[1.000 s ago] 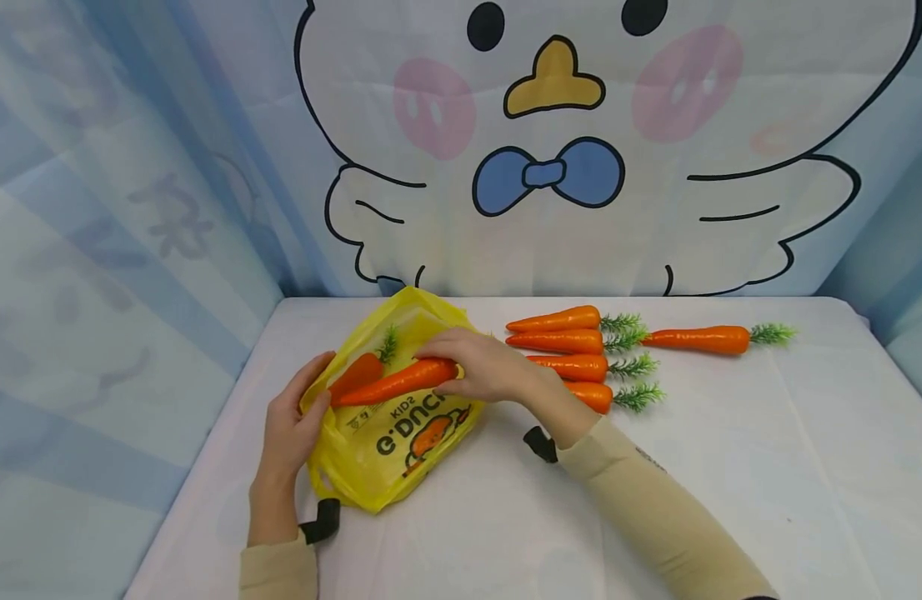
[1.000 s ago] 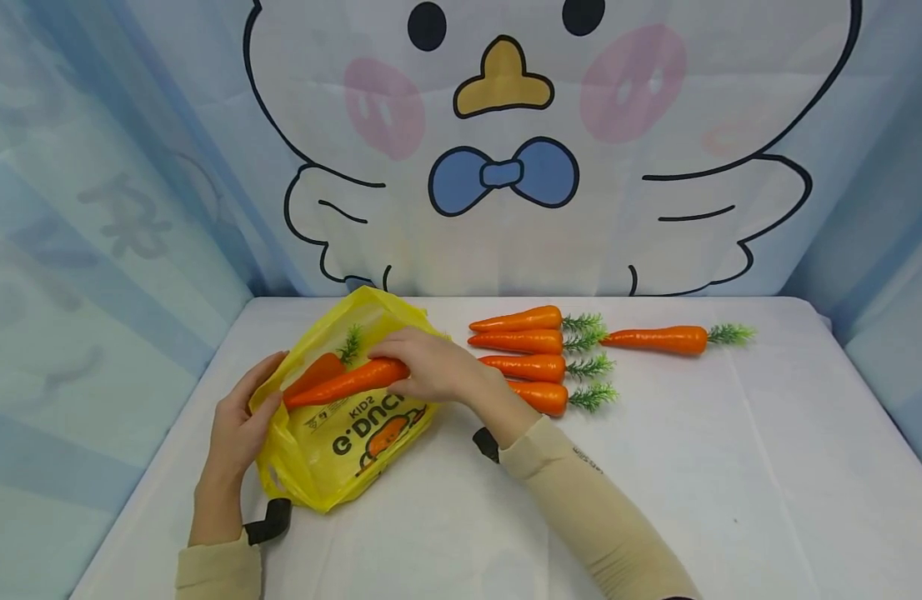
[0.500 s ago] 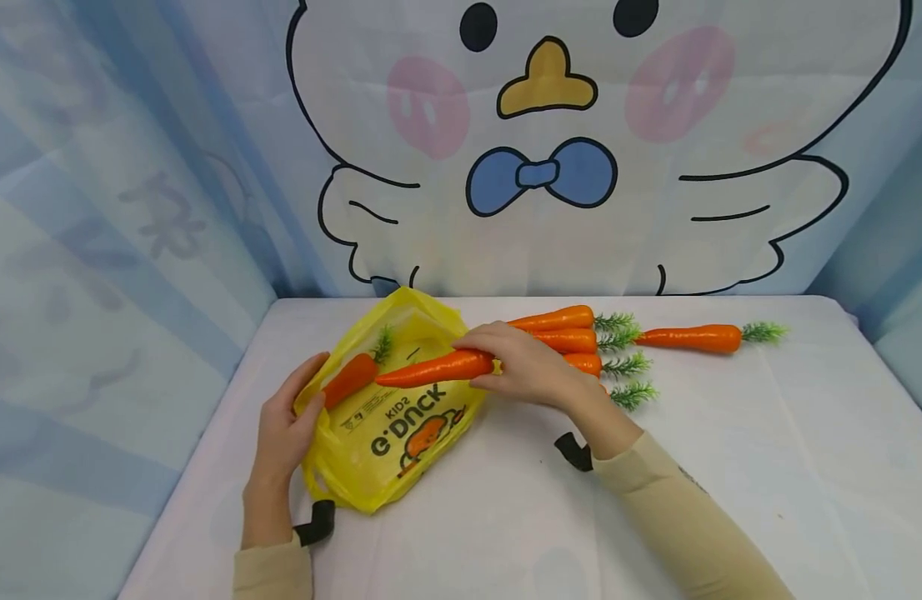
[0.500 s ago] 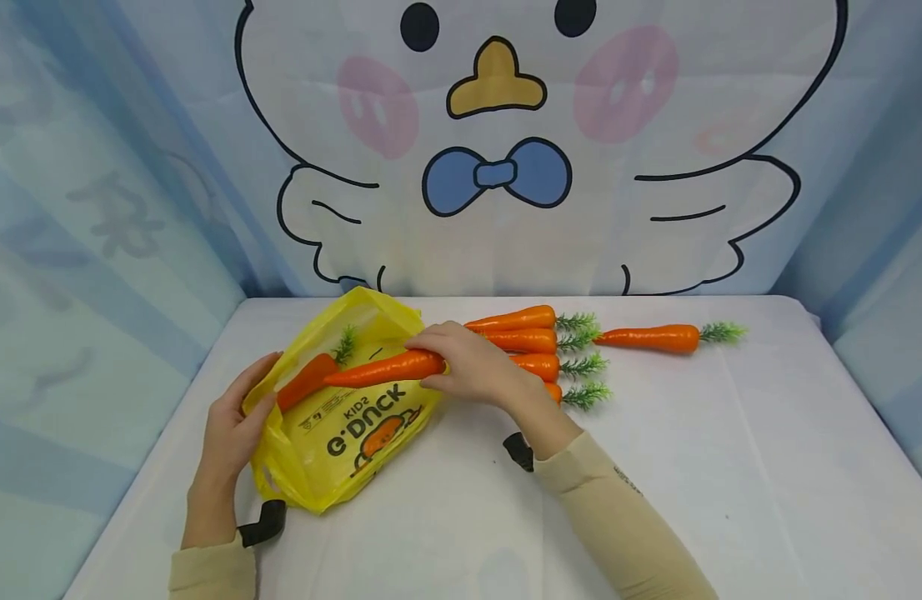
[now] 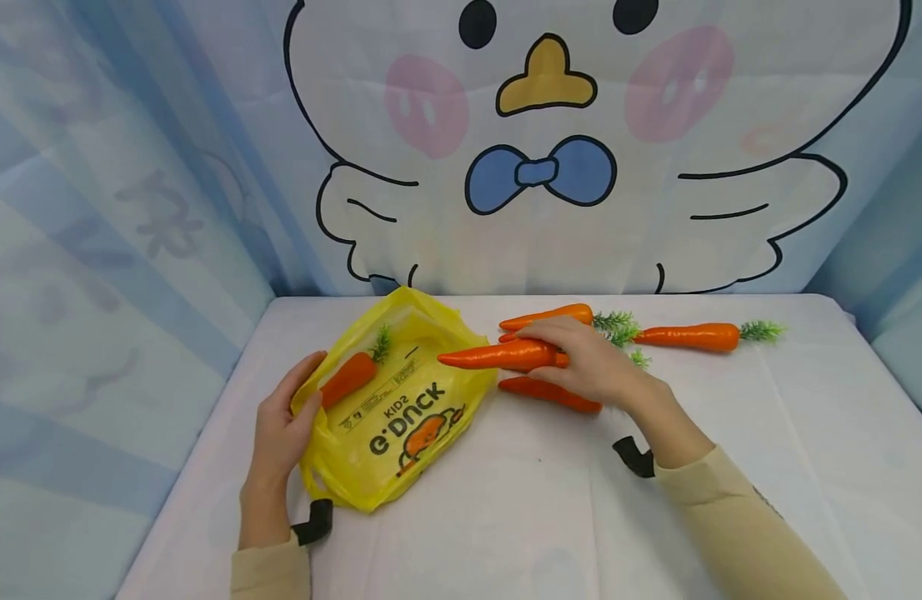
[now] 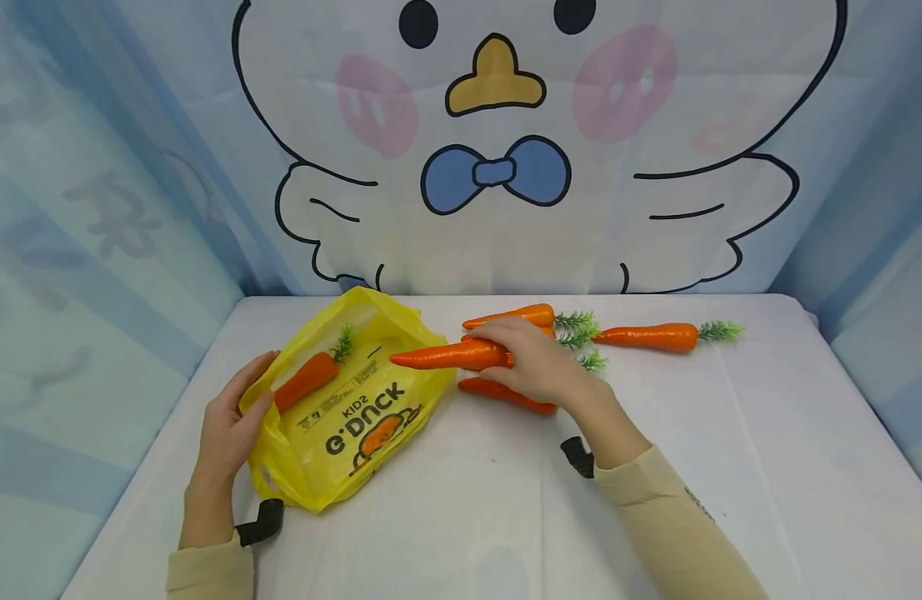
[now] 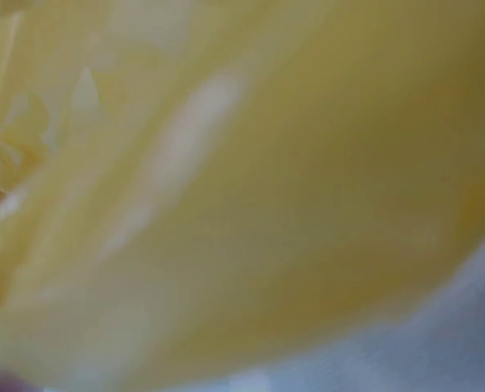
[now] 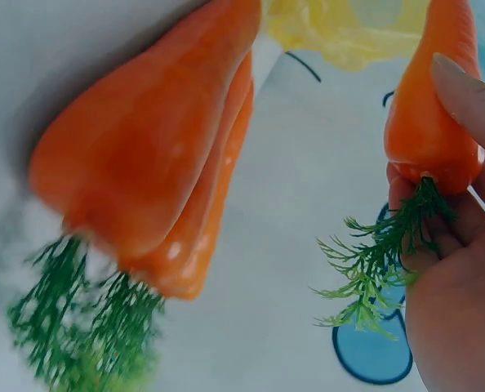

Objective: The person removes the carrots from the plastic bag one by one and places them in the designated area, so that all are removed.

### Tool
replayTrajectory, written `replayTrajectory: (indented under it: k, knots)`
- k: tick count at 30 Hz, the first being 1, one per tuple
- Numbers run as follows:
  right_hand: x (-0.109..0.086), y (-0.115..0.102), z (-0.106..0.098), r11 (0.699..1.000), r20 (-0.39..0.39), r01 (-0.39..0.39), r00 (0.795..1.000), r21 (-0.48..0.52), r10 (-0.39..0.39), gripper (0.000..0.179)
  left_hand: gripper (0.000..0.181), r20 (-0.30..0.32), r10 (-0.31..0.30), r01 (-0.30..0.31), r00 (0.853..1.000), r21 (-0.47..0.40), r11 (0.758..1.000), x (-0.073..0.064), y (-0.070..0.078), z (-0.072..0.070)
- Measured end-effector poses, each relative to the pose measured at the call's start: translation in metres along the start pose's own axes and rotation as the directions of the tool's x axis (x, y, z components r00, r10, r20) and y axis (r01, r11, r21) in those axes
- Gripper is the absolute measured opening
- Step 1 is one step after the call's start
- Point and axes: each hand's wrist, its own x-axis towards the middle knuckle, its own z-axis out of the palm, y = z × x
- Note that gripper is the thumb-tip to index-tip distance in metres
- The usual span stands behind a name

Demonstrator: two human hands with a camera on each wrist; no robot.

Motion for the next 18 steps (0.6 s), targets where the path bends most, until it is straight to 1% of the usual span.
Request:
replayTrajectory:
  k: [4,7,12,18]
  knots:
    - [-0.011,0.012,-0.007,0.998,-0.017,-0.049,0.999,-0.031,0.048,0.052,0.051,0.001,0.001,-0.001,1.0,0.001,1.0,0.0,0.0,0.0]
    - [-0.019,0.021,-0.012,0.997,-0.033,-0.066,0.997,-0.051,0.065,0.052,0.051,-0.002,-0.009,0.009,1.0,0.015,1.0,0.0,-0.001,0.001]
    - [-0.034,0.035,-0.021,0.996,-0.062,-0.065,0.996,-0.059,0.061,0.052,0.05,-0.004,-0.017,0.017,1.0,0.014,1.0,0.0,-0.001,0.001]
    - [-0.052,0.053,-0.031,0.994,-0.108,-0.098,0.99,-0.051,0.092,0.055,0.05,-0.008,-0.012,0.012,1.0,0.01,1.0,0.0,0.001,0.002]
